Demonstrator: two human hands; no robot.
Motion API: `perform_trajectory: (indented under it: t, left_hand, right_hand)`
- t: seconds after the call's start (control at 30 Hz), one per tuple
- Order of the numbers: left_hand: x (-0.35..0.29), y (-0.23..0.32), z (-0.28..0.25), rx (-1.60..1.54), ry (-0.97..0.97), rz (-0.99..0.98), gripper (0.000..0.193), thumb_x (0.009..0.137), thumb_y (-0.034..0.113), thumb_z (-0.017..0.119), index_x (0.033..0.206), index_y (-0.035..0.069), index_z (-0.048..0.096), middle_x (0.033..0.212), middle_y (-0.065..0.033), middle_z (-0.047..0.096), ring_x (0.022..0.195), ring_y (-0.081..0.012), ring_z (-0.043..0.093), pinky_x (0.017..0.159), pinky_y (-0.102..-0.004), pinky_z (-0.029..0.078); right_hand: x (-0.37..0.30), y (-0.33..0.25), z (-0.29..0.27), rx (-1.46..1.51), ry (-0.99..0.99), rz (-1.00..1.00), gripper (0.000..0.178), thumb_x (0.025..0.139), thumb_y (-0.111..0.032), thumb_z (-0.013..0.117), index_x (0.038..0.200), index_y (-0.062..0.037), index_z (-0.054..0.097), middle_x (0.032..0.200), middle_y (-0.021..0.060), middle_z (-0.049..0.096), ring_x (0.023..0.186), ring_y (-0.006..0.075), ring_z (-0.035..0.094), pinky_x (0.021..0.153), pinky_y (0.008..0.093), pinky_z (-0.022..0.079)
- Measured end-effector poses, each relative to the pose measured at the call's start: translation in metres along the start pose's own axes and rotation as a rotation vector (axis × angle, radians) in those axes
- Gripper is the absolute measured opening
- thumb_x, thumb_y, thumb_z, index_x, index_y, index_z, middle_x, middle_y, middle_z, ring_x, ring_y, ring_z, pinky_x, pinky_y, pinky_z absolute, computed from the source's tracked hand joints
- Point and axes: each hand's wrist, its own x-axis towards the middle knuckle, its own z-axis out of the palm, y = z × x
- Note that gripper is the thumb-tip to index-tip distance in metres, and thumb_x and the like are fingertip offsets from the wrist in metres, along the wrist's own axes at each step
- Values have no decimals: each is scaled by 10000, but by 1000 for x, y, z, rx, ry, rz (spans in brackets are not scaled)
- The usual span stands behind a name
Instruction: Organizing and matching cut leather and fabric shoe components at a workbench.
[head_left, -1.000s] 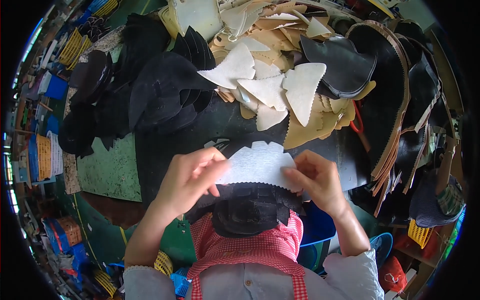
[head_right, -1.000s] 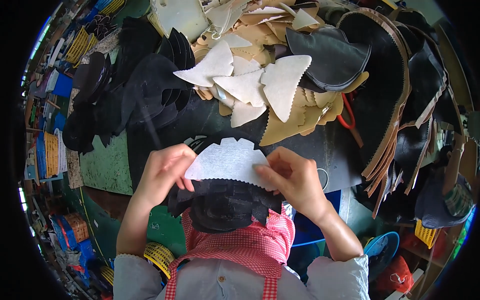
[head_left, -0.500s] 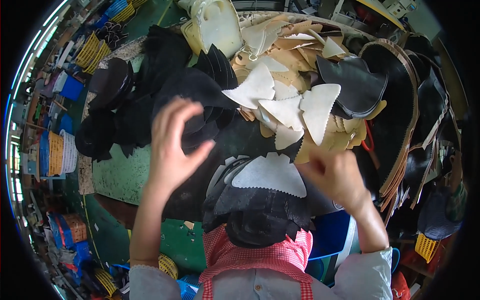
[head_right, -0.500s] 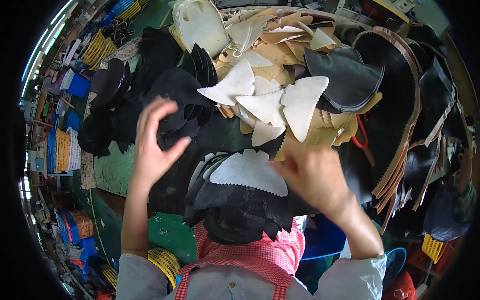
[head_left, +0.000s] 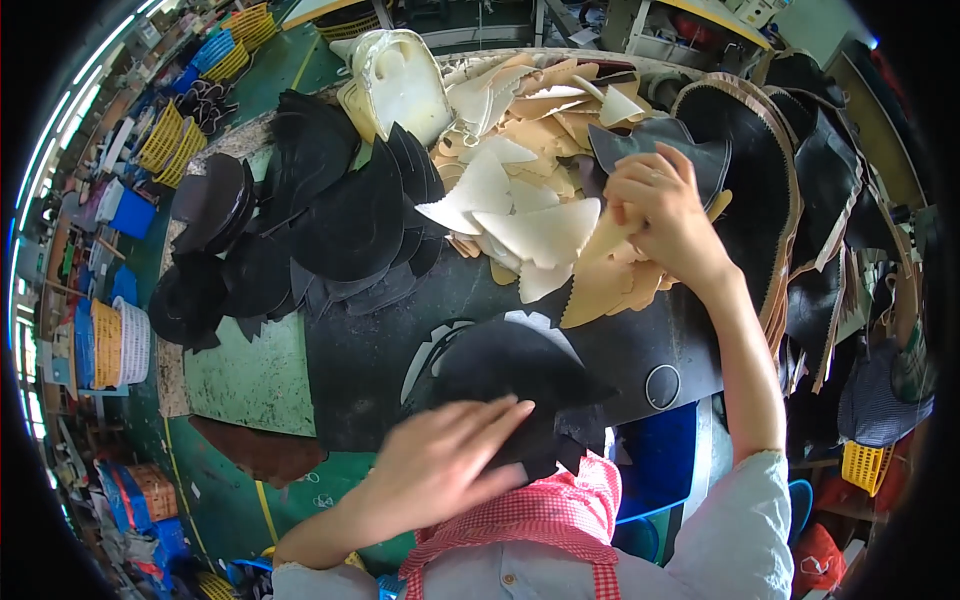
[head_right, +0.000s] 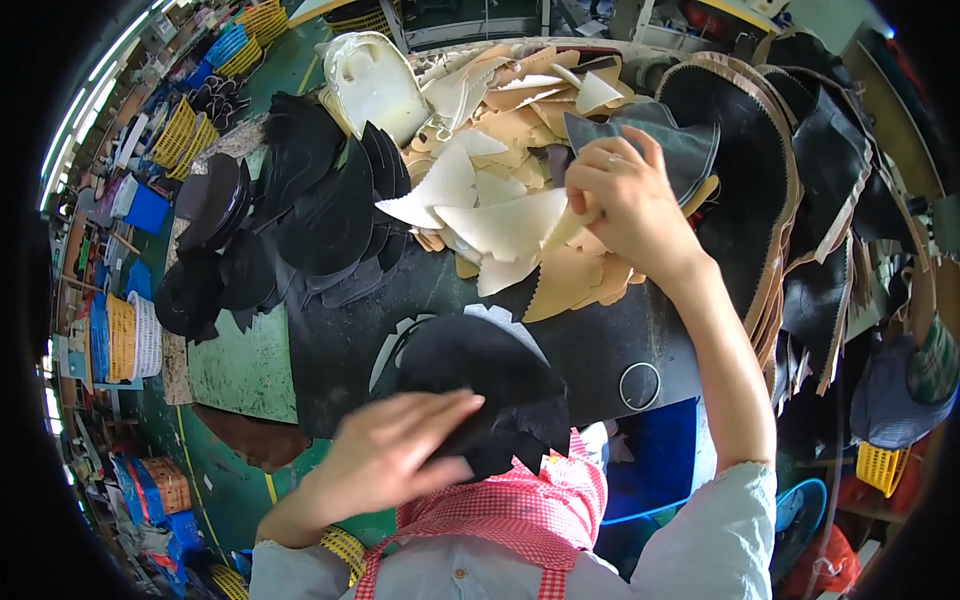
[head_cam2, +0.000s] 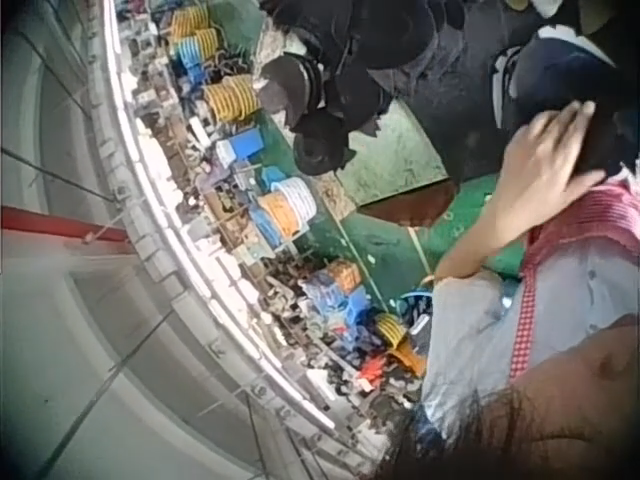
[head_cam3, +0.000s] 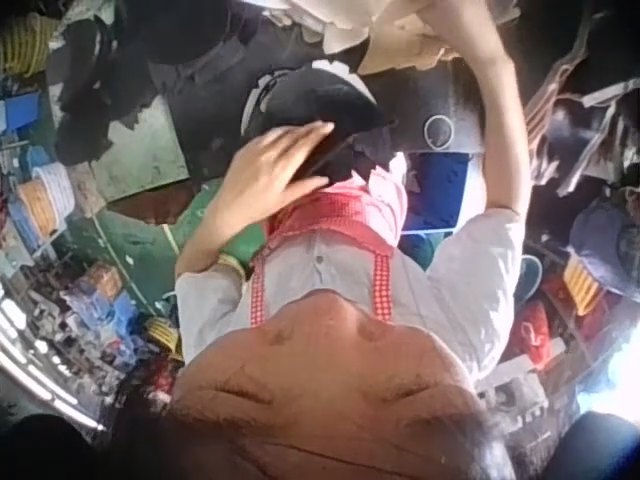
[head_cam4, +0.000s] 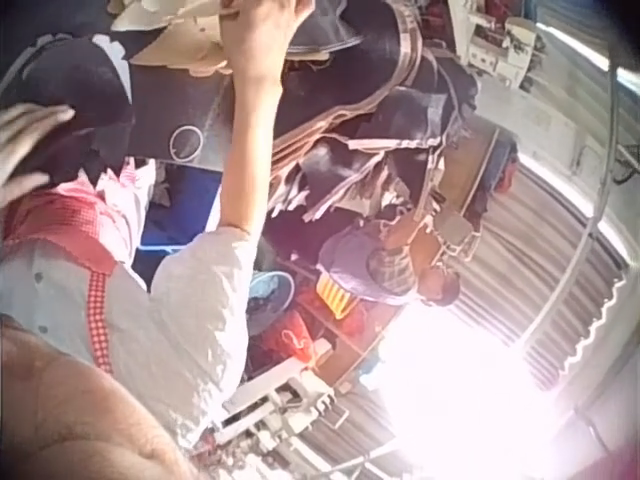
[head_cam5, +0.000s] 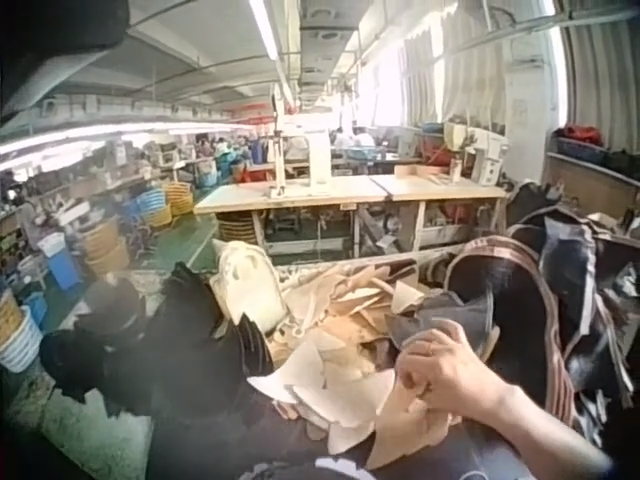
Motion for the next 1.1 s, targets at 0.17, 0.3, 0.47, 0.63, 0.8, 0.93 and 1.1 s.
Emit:
perform_trajectory:
  t: [0.17, 0.3, 0.47, 0.63, 0.8, 0.93, 1.1]
  left_hand:
    - [11, -16, -3, -774, -38, -331, 376, 1029, 381, 470, 1180, 54, 575, 1033, -109, 641, 903, -195, 636, 818, -314, 501]
    - [24, -18, 13, -1341, -179, -192, 386, 1104, 332, 276, 1091, 30, 516, 838, -36, 586, 664, -58, 525, 534, -194, 387]
    - [26, -3, 10, -1461, -125, -204, 356, 1103, 305, 314, 997, 36, 522, 765, -18, 531, 598, -73, 511, 504, -203, 400]
    - [27, -4, 12, -1417, 12, -211, 325, 1094, 277, 381, 874, 57, 476, 748, -9, 505, 579, -58, 487, 503, -205, 395]
    - [33, 8, 12, -756, 149, -122, 173, 1036, 164, 516, 952, 16, 547, 770, -70, 616, 633, -196, 629, 560, -319, 465]
    - [37, 15, 16, -377, 217, 57, 53, 957, 67, 559, 932, 25, 539, 836, -97, 655, 726, -303, 667, 604, -381, 520]
    - [43, 19, 27, -90, 339, 114, 99, 889, 85, 644, 878, 43, 555, 725, -85, 559, 683, -285, 587, 613, -393, 449]
  right_hand:
    - [-29, -58, -40, 565, 36, -120, 319, 651, 48, 707, 895, -142, 783, 966, 16, 738, 983, 214, 679, 960, 404, 443]
    - [-42, -81, -42, 650, 58, -131, 282, 691, -66, 696, 929, -171, 804, 991, 7, 743, 1009, 203, 669, 1008, 417, 369]
    - [-54, -90, -33, 570, 153, -30, 308, 671, -47, 698, 929, -177, 806, 992, -7, 740, 1015, 198, 663, 999, 420, 374]
    - [-53, -100, -37, 365, 21, -9, 401, 611, -39, 738, 991, -160, 784, 1180, 30, 678, 1182, 294, 570, 1036, 476, 347]
    - [-61, -131, -52, 960, -177, 323, 302, 768, -52, 787, 1057, 0, 716, 1106, 165, 676, 1002, 264, 676, 851, 351, 534]
    - [-66, -138, -48, 940, -133, 392, 230, 801, -7, 791, 1021, 5, 723, 874, 101, 723, 750, 150, 730, 663, 248, 578]
    - [-71, -150, -47, 757, -128, 422, 144, 773, 0, 774, 900, 4, 706, 847, 88, 721, 727, 154, 734, 644, 252, 576]
